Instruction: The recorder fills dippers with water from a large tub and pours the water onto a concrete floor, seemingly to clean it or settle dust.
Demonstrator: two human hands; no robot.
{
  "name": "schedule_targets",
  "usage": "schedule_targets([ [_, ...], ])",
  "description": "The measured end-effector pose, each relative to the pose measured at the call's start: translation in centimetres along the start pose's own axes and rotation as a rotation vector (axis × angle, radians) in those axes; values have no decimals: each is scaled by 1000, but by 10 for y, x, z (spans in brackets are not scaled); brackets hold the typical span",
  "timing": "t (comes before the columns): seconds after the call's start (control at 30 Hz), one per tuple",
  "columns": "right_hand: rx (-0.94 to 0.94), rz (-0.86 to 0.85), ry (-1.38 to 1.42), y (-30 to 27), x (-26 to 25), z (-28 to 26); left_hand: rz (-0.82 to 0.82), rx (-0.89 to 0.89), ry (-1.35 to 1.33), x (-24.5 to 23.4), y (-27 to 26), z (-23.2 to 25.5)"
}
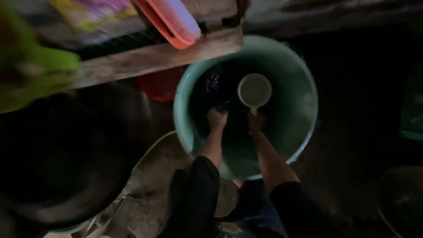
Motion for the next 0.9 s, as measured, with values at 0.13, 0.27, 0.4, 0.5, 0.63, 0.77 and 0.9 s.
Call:
schedule_targets([
  [0.13,37,85,-5,-129,-41,-151,-55,153,-81,-52,-82,80],
  [0.27,55,110,181,-251,-87,-268,-134,318,-135,-114,-170,143],
  [0.4,4,69,235,-309,-144,-292,-109,627,-207,-146,-235,148],
  [0.5,-69,15,177,-364,-178,-318,-45,754,-258,-187,-313,155],
  [0.63,-207,-65,-43,-414,-213,-342,123,809,-257,-221,-378,135],
  [0.77,-305,-174,-250,-471,-203,-363,173,570,-338,-254,-434,98],
  [0.9,-283,-266,-343,-531,-176,-359,360,505,-415,-292,-489,39],
])
Point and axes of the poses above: each hand's wrist, its own y-axis towards the middle knuckle, its own x-axis out of the palm, z = x × y, the point moved 5 cm from there along y, towards the middle knuckle, and after that the axes turned 8 degrees about -y, right-handed, at the moved point
